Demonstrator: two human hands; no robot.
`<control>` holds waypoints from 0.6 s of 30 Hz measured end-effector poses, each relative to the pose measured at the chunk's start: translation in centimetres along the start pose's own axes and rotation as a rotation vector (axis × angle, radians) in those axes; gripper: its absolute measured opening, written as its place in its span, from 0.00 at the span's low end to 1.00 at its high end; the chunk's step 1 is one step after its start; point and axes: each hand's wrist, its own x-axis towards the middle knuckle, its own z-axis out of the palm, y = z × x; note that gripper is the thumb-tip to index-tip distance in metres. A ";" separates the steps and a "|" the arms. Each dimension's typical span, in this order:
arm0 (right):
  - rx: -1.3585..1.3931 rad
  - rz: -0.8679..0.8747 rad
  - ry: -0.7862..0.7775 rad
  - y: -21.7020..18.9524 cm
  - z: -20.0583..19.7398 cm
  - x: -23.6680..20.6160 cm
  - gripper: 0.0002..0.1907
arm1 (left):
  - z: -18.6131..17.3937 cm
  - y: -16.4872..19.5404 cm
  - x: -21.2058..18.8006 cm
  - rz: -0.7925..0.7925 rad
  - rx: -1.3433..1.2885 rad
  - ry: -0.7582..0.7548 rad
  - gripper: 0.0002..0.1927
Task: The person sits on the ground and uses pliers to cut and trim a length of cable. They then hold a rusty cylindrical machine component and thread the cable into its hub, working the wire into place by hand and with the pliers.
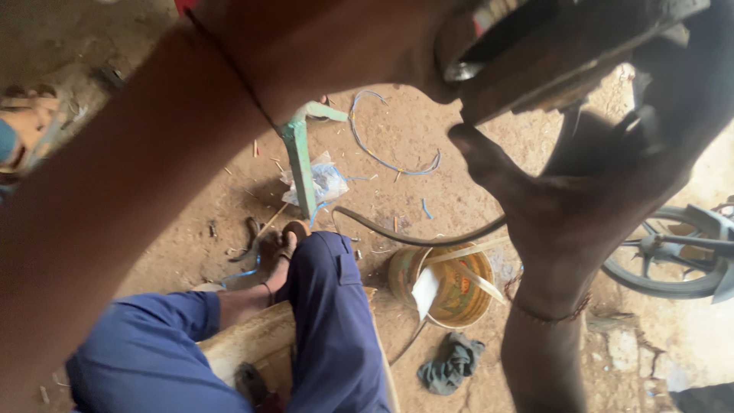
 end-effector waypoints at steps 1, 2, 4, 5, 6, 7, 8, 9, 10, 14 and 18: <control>0.047 0.058 0.030 0.1 -0.4 -0.9 0.45 | 0.8 0.2 -0.6 -0.010 -0.017 0.005 0.20; 0.131 0.180 0.106 0.0 -1.0 -1.9 0.40 | 1.8 0.6 -1.4 -0.019 -0.015 0.028 0.21; 0.307 0.435 0.247 -0.4 -2.0 -3.6 0.31 | 4.0 2.5 -4.6 -0.052 -0.041 0.104 0.22; 0.402 0.557 0.309 -0.5 -2.3 -4.1 0.26 | 5.3 4.2 -7.2 -0.112 -0.074 0.159 0.22; 0.502 0.688 0.363 -0.6 -2.4 -4.7 0.22 | 6.6 7.1 -10.7 -0.229 -0.130 0.186 0.23; 0.606 0.818 0.415 -0.5 -2.3 -5.1 0.19 | 8.3 9.8 -14.5 -0.409 -0.205 0.189 0.23; 0.493 0.752 0.510 -1.1 -1.4 -6.5 0.13 | 10.3 13.0 -18.7 -0.682 -0.300 0.165 0.24; 0.375 0.687 0.601 -2.4 -0.5 -8.3 0.09 | 12.5 16.0 -23.1 -0.998 -0.403 0.107 0.25; 0.453 0.775 0.582 -2.3 -0.6 -9.4 0.09 | 14.8 18.9 -27.5 -1.333 -0.488 -0.014 0.25; 0.609 0.934 0.447 -2.3 -0.2 -13.1 0.11 | 23.2 25.2 -40.3 -1.889 -0.638 -0.194 0.28; 0.433 0.677 0.321 -3.7 0.1 -10.3 0.13 | 25.2 25.2 -41.6 -1.960 -0.686 -0.180 0.30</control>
